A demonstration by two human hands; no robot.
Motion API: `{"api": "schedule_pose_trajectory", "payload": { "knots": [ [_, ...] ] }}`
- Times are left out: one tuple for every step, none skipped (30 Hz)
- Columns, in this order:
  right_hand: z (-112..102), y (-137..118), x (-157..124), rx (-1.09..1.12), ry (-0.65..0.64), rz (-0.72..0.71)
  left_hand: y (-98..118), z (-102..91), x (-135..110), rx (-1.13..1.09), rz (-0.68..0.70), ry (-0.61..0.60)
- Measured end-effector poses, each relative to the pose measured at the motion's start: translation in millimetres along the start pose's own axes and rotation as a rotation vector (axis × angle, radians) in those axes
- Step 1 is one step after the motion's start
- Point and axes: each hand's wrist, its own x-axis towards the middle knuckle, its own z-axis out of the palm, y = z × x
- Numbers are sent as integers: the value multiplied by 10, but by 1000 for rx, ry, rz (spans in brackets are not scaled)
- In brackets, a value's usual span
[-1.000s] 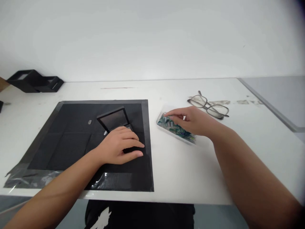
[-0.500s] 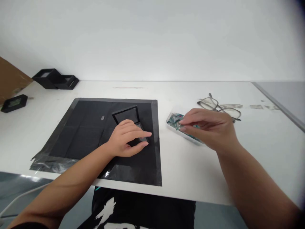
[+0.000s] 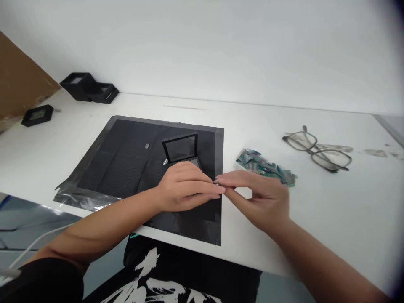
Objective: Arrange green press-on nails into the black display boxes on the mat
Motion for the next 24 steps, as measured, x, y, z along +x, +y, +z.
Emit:
{"api": "schedule_pose_trajectory", "payload": {
  "knots": [
    [28,0,-8,2,-8,-22,1,6,-5,3,4,-5],
    [50,3,-15,4,-9,-38,1,8,-9,4,2,-7],
    [67,8,-21,6,-7,-48,-1,6,-12,4,-5,-10],
    [79,13,-27,6,-7,-51,-3,0,-13,2,-9,-17],
    [86,17,-33,0,-9,-39,-6,-10,-12,-1,-5,-24],
    [90,19,-38,-12,-9,-4,-10,-22,-10,1,5,-28],
    [91,21,-42,-25,0,48,-15,-37,-5,14,14,-24],
    [91,22,-45,-37,22,109,-20,-53,3,36,27,-16],
    [90,23,-47,-47,52,171,-25,-72,12,68,43,-6],
    [90,25,-48,-54,84,223,-30,-92,24,106,59,7],
    [89,27,-49,-61,111,257,-33,-113,37,149,71,20],
    [89,31,-50,-67,123,269,-34,-136,53,192,81,36],
    [89,35,-50,-78,120,268,-33,-158,70,231,93,52],
    [90,41,-52,-90,110,257,-30,-181,89,266,105,70],
    [92,48,-54,-107,98,242,-25,-203,107,298,117,86],
    [95,56,-57,-129,83,226,-20,-224,125,323,130,99],
    [99,67,-60,-155,71,212,-15,-244,140,341,140,111],
    [104,79,-64,-180,60,204,-11,-262,154,353,151,125],
    [108,93,-68,-202,53,200,-9,-279,164,358,159,138],
    [113,107,-70,-217,46,200,-8,-296,170,358,168,152],
    [118,119,-71,-223,41,200,-10,-312,173,354,177,159],
    [122,130,-71,-221,37,195,-12,-328,173,348,188,160],
    [125,138,-69,-214,30,187,-15,-343,169,343,201,151],
    [128,143,-64,-207,19,175,-18,-357,164,339,216,133]
  ]
}}
